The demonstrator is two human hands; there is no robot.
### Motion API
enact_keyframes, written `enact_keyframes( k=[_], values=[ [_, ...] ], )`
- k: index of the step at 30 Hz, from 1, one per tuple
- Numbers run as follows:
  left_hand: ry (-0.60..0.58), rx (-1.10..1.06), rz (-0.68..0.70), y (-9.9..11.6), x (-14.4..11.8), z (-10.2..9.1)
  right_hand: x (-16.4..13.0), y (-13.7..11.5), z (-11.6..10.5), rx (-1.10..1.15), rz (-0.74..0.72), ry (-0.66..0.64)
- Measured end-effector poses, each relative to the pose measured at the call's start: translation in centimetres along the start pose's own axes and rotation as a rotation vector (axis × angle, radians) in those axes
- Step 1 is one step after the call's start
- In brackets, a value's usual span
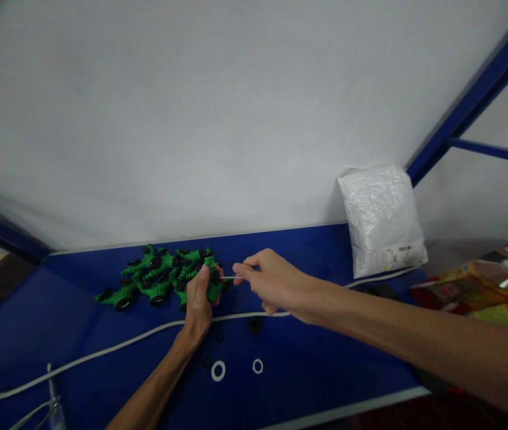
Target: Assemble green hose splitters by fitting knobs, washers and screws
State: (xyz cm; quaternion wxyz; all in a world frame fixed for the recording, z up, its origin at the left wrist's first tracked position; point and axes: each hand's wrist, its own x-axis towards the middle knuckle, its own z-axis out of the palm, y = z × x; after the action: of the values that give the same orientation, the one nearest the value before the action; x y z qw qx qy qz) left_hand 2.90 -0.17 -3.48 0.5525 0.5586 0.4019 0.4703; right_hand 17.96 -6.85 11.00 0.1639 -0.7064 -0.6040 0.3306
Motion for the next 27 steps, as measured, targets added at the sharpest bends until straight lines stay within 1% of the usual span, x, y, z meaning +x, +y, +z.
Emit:
enact_keyframes(
  k=[1, 3, 5, 7, 10, 12, 14, 16, 18, 19, 20, 21, 24, 25, 26, 27],
  values=[
    [0.01, 0.003, -0.005, 0.0, 0.0, 0.0, 0.0, 0.2, 0.0, 0.025, 0.026, 0.007],
    [0.023, -0.008, -0.033, 0.0, 0.1, 0.0, 0.0, 0.6, 0.1, 0.006, -0.012, 0.048],
    [0.024, -0.023, -0.068, -0.1, 0.3, 0.0, -0.1, 1.0, 0.1, -0.092, -0.145, 0.089],
    [0.02, -0.035, -0.089, -0.2, 0.5, -0.1, -0.4, 1.1, 0.0, -0.312, -0.344, 0.099],
    [0.008, -0.056, -0.101, -0.3, 0.6, -0.2, -1.1, 0.9, -0.3, -0.835, -0.614, 0.134],
    [-0.001, -0.067, -0.115, -0.2, 0.5, -0.2, -1.6, 0.5, -0.6, -1.102, -0.734, 0.181],
    [-0.019, -0.081, -0.121, 0.0, 0.4, -0.1, -2.2, 0.0, -0.7, -1.221, -0.822, 0.2],
    [-0.034, -0.099, -0.113, 0.1, 0.3, 0.1, -2.6, -0.4, -0.6, -1.253, -0.854, 0.168],
    [-0.041, -0.119, -0.109, 0.2, 0.2, 0.2, -2.6, -0.7, -0.3, -1.232, -0.834, 0.116],
    [-0.039, -0.128, -0.113, 0.2, 0.2, 0.3, -2.5, -0.8, -0.1, -1.188, -0.787, 0.086],
    [-0.033, -0.134, -0.119, 0.3, 0.3, 0.3, -2.2, -0.9, 0.0, -1.096, -0.719, 0.056],
    [-0.025, -0.133, -0.122, 0.2, 0.3, 0.3, -1.9, -1.0, 0.1, -0.94, -0.612, 0.027],
    [-0.001, -0.106, -0.1, 0.3, 0.4, 0.2, -0.7, -1.4, 0.1, -0.387, -0.235, -0.037],
    [0.004, -0.097, -0.087, 0.4, 0.4, 0.1, -0.4, -1.5, -0.1, -0.272, -0.155, -0.046],
    [0.005, -0.092, -0.077, 0.5, 0.4, 0.0, -0.2, -1.7, -0.3, -0.217, -0.109, -0.051],
    [0.005, -0.092, -0.072, 0.6, 0.4, 0.0, -0.1, -1.8, -0.5, -0.211, -0.093, -0.055]
  ],
)
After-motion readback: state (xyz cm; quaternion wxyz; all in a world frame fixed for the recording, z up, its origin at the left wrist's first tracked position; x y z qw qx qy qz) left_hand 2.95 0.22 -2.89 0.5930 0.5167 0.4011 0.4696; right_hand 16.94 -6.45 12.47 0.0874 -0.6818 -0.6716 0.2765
